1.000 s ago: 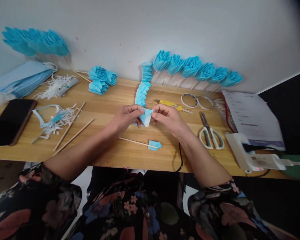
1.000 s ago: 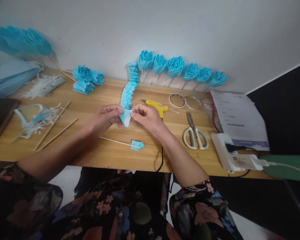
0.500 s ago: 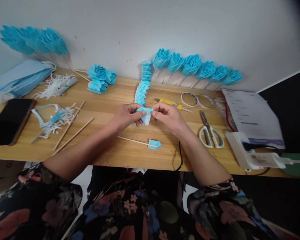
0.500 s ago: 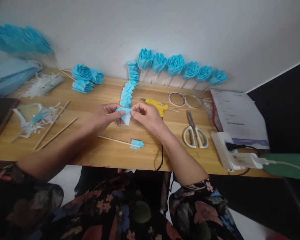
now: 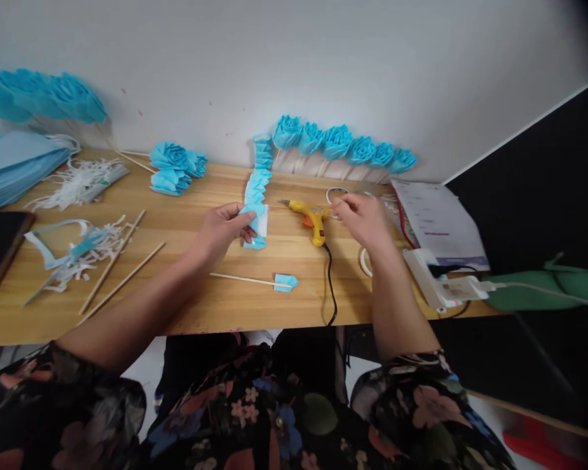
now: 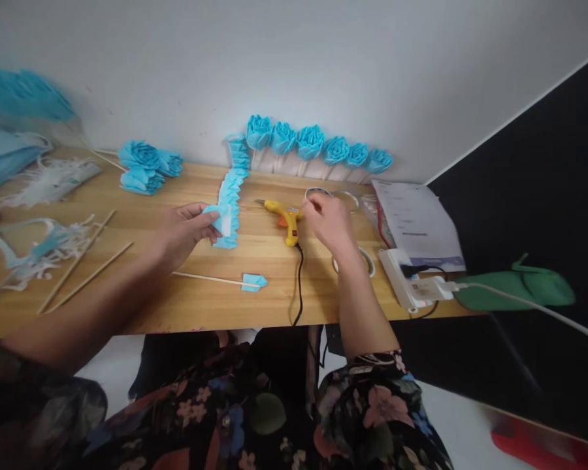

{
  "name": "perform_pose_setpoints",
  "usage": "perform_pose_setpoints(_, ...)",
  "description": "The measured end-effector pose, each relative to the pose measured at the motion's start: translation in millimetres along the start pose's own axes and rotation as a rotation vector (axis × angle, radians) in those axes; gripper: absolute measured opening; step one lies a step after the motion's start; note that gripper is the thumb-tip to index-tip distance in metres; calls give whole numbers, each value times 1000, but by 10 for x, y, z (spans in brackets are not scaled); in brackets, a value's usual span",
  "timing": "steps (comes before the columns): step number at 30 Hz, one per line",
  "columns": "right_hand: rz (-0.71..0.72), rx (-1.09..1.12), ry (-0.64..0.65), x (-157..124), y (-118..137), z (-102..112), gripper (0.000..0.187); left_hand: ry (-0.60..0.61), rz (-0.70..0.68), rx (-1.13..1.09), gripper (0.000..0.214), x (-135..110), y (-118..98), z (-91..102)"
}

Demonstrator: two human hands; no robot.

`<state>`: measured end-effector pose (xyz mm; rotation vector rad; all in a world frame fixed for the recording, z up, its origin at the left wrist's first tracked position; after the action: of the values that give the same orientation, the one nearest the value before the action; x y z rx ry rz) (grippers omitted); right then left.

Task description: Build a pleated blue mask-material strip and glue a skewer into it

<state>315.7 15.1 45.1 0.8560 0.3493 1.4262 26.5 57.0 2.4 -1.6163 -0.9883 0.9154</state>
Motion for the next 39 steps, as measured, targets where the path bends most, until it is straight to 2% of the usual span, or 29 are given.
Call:
perform_pose_setpoints(2,-60,-199,12,-82,-128,-18,49,-10,-5,-29,22,-6,-8,1)
perform_pose_setpoints(4,-93,-367,69,-146,-179,-164,54,-29,-8,-60,21,-1,-6,15)
perform_pose_setpoints(8,-145,-503,99,-156,-108,-414,44,-94,-18,-82,16,39,3,89)
perform_pose_setpoints(11,-268,-539,186,-145,-119,-454,26,-136,-25,-112,18,72,5,144)
perform_pose_setpoints(12,-303,-488,200,-144,-134,-434,20,-146,-25,-135,18,79,6,156)
perform_pose_setpoints(14,-365,-237,208,-144,-179,-392,16,-156,-18,-177,18,88,15,168)
perform_pose_setpoints(17,-434,180,93,-131,-229,-269,31,-153,5,-211,18,84,28,163)
perform_pose_setpoints(20,-323,416,-109,-94,-84,-62,51,-152,21,-234,18,70,19,155)
perform_pose_setpoints(22,-202,537,-180,-89,114,41,51,-155,26,-247,18,61,2,154)
perform_pose_setpoints(24,-144,663,-115,-92,307,17,37,-156,31,-252,19,56,-13,151)
perform_pose_setpoints(26,-157,775,-12,-104,437,-88,31,-155,36,-250,21,52,-23,147)
perform_pose_setpoints(30,-143,786,66,-122,523,-311,40,-164,40,-242,24,56,-23,155)
perform_pose_setpoints(34,-124,712,121,-191,494,-569,36,-176,46,-233,25,68,0,168)
perform_pose_setpoints(39,-109,661,160,-294,495,-724,44,-187,61,-213,29,56,21,153)
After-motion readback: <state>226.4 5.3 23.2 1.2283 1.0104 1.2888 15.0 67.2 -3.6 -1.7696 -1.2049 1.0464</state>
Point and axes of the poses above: each hand's wrist, its own x-axis towards the middle knuckle, its own z-axis out of the back of the hand, y = z × x, the point moved 8 cm from there along x, towards the middle knuckle
